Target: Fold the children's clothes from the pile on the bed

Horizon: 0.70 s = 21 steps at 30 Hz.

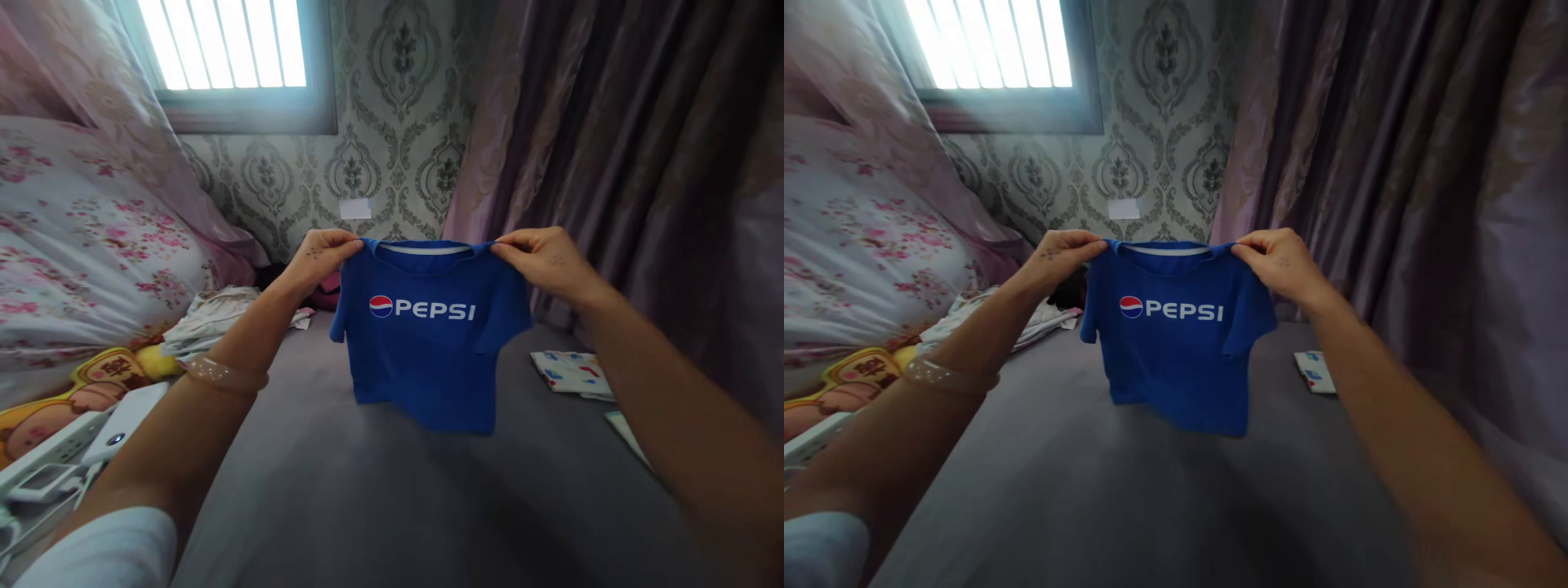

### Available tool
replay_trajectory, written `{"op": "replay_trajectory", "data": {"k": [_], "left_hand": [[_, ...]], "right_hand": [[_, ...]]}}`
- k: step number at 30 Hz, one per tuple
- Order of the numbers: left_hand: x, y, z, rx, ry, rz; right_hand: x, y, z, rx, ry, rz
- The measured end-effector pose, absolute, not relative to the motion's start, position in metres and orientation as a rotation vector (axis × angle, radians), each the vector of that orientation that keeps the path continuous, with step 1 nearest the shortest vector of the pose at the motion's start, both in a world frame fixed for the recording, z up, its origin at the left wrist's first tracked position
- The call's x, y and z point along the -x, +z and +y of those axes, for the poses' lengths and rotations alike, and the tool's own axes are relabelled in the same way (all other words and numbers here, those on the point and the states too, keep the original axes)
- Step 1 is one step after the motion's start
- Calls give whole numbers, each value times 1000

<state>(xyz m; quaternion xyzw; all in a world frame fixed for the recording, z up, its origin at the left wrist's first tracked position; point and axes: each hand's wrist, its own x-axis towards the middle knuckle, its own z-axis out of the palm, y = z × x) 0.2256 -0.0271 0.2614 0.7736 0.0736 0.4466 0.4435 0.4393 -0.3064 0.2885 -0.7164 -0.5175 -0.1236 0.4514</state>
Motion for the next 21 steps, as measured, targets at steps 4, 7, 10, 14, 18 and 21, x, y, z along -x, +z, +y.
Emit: {"op": "replay_trajectory", "data": {"k": [4, 7, 10, 14, 18, 21], "left_hand": [[-203, 276, -34, -1887, 1074, 136], [-207, 280, -32, -2044, 1022, 263], [-220, 279, -29, -2092, 1206, 394], [-211, 283, -34, -1994, 1130, 293], [-184, 290, -40, -1874, 860, 131], [-190, 288, -41, -1906, 886, 177]], "right_hand": [[-437, 302, -320, 1644, 95, -1359], [-446, 302, -307, 1723, -35, -1334], [-447, 294, -286, 1796, -393, -1215], [-429, 294, -291, 1730, -72, -1251], [-417, 306, -316, 1710, 271, -1360], [-421, 307, -311, 1721, 139, -1319]]}}
